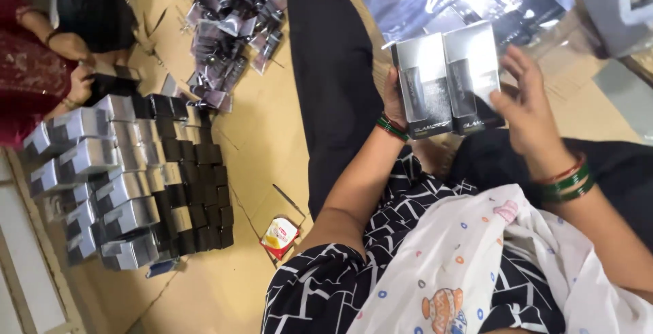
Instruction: The person sits on the floor and packs small rectangular boxes into clear plastic bags. They place the boxes into the bags, fold the tops, and use a tape dispenser to seal them. The person handles the boxes and bags by hand, working in a repetitive cycle.
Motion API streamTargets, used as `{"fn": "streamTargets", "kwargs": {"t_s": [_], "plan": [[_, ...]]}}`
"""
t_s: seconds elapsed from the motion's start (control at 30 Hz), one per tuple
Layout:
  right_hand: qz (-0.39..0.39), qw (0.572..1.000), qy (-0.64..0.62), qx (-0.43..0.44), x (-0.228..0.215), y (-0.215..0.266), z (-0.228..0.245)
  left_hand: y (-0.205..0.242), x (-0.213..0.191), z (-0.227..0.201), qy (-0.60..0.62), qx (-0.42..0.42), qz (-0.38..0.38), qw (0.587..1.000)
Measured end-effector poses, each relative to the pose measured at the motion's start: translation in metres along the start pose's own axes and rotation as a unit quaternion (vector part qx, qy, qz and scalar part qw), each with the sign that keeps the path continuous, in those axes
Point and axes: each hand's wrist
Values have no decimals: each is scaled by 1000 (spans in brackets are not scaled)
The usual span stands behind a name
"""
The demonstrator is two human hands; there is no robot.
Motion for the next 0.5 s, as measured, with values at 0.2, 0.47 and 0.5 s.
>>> {"fn": "streamTargets", "kwargs": {"t_s": [0.2, 0.47, 0.5], "plan": [[-59, 981, 178, -45, 31, 3, -1, 4, -16, 3, -13, 37, -37, 999], [-77, 988, 122, -56, 30, -1, 6, -1, -14, 14, -24, 27, -76, 996], [-77, 988, 126, -53, 29, 0, 6, -1, -13, 15, -27, 31, -77, 996]]}}
Point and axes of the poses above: each hand's wrist, its own y-axis away from the middle knuckle, its own x-axis out of the palm, z = x × y, and after that the axes turned 4 degrees about z, right-handed
